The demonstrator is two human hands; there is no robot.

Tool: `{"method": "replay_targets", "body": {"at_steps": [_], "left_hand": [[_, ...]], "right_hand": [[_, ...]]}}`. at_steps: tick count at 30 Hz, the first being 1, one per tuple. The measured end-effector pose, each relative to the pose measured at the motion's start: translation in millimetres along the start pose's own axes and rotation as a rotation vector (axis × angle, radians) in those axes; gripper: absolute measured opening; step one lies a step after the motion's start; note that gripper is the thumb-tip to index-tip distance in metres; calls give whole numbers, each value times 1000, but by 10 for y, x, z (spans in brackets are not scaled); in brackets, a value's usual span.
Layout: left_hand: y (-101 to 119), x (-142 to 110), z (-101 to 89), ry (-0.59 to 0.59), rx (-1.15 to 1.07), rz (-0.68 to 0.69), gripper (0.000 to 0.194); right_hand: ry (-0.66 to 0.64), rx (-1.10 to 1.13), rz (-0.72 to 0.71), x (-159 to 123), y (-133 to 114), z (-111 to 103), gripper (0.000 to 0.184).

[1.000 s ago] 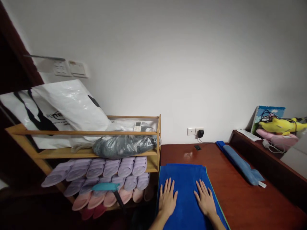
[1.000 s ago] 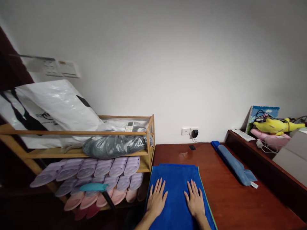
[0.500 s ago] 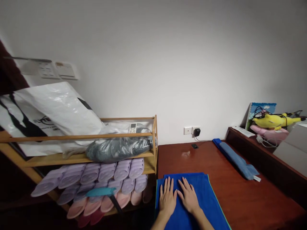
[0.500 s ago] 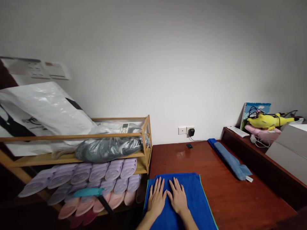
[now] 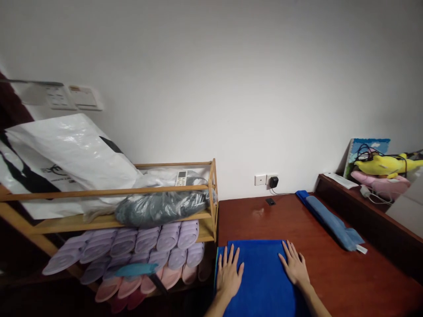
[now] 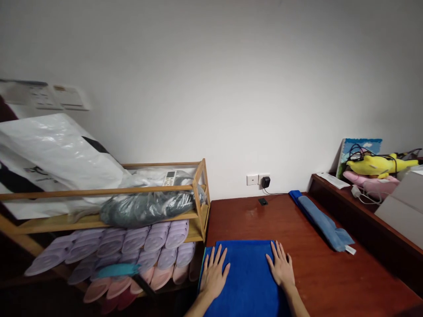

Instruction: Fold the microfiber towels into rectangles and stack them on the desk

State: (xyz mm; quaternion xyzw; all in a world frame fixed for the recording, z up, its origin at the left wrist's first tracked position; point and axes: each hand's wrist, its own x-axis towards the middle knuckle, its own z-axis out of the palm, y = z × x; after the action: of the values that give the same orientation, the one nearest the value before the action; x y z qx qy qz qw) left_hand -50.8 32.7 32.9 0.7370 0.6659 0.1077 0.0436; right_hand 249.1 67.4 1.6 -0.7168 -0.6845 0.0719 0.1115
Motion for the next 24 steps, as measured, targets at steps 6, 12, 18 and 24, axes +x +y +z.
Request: {"method": "replay_targets", "body": {"at_steps": [6, 12, 18, 24], "left_hand": [[80, 77, -165, -73, 21, -20, 55], [311, -301, -356, -31, 33, 97, 59], [308, -1227, -150, -16, 21, 269, 60], [378, -781, -212, -38, 28, 206, 57]], "right_hand": [[-67, -89, 37, 61, -115, -189, 67], [78, -91, -21, -500, -459, -236, 70], [70, -44, -165, -1394, -548, -16, 65], [15, 3, -201, -851, -533, -174, 63]]}}
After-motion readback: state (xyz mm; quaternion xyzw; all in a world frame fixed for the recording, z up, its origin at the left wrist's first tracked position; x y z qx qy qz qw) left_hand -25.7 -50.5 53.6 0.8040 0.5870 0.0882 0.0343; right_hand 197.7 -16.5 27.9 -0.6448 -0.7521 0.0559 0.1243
